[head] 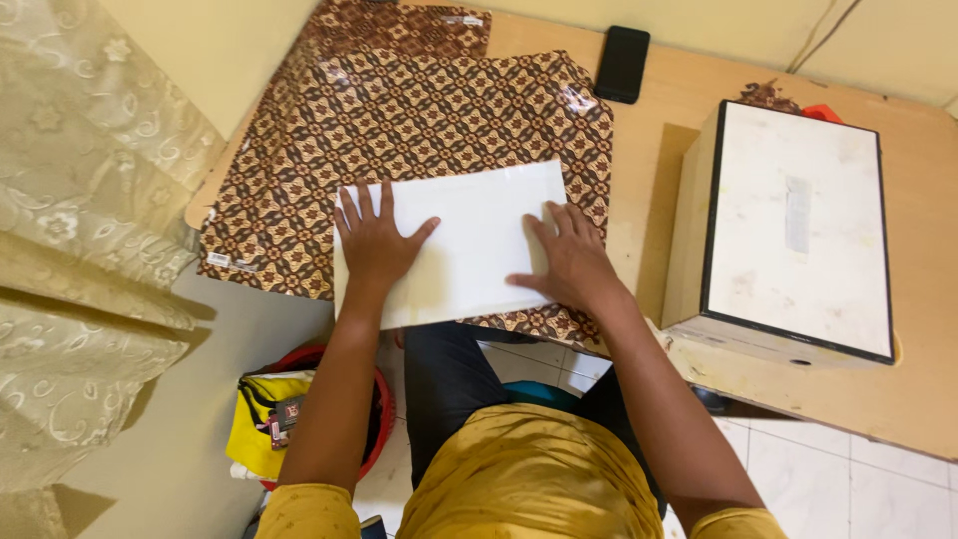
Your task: The person places a white rectangular box on a table, unfolds a sheet of white tissue paper, and smooths it flat. They then position the box on the tissue and wrap a patterned fabric around it, folding the edges to cover the box. The person adjusts the fabric to fit the box and smooths the surface.
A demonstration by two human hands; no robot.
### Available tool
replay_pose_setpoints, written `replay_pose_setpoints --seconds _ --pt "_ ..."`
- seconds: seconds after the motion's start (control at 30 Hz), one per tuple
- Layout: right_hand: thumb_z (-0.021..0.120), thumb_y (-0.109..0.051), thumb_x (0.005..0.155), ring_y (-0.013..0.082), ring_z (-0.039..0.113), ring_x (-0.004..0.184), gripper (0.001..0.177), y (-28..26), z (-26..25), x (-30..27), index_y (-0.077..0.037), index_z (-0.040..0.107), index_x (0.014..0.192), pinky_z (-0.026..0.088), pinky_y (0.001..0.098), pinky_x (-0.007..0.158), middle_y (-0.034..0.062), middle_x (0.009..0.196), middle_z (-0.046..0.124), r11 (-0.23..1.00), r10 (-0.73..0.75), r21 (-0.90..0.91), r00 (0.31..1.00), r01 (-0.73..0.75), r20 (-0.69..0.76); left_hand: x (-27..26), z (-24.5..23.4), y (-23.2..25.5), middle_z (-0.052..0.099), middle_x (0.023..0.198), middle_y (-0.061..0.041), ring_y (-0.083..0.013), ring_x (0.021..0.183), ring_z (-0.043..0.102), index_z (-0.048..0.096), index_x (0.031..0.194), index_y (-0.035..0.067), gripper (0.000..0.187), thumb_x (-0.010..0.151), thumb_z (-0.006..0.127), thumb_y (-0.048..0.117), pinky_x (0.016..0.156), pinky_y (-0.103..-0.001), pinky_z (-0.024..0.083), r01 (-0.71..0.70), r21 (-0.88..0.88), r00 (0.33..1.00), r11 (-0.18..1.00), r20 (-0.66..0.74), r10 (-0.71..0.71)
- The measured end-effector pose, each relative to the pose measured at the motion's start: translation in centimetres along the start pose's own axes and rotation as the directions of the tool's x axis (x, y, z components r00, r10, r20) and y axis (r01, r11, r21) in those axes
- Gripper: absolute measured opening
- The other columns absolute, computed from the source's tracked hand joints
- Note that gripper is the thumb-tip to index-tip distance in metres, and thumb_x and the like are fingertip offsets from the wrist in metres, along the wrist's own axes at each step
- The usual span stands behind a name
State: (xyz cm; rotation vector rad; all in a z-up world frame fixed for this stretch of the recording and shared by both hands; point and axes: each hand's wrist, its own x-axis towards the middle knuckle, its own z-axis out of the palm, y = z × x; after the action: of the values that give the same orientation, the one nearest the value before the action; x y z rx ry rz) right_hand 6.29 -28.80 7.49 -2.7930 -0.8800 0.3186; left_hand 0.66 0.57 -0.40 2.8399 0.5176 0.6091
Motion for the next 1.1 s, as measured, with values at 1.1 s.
replay_pose_setpoints --seconds 1.1 --pt "0.071 -0.015 0.092 0.0293 0.031 0.153 0.039 3.9 0.8 -6.8 -0.023 0.072 0.130 0.032 0.0446 0.123 0.0069 0.162 0.041 0.851 0.071 0.524 0.978 0.044 -0.198 -5.0 -1.1 9.0 0.013 0.166 -0.029 -0.0534 0.153 -0.003 0.033 0.160 0.008 0.146 0.050 0.073 0.094 0.119 -0.067 0.004 -0.248 -0.232 0.899 0.941 0.307 0.313"
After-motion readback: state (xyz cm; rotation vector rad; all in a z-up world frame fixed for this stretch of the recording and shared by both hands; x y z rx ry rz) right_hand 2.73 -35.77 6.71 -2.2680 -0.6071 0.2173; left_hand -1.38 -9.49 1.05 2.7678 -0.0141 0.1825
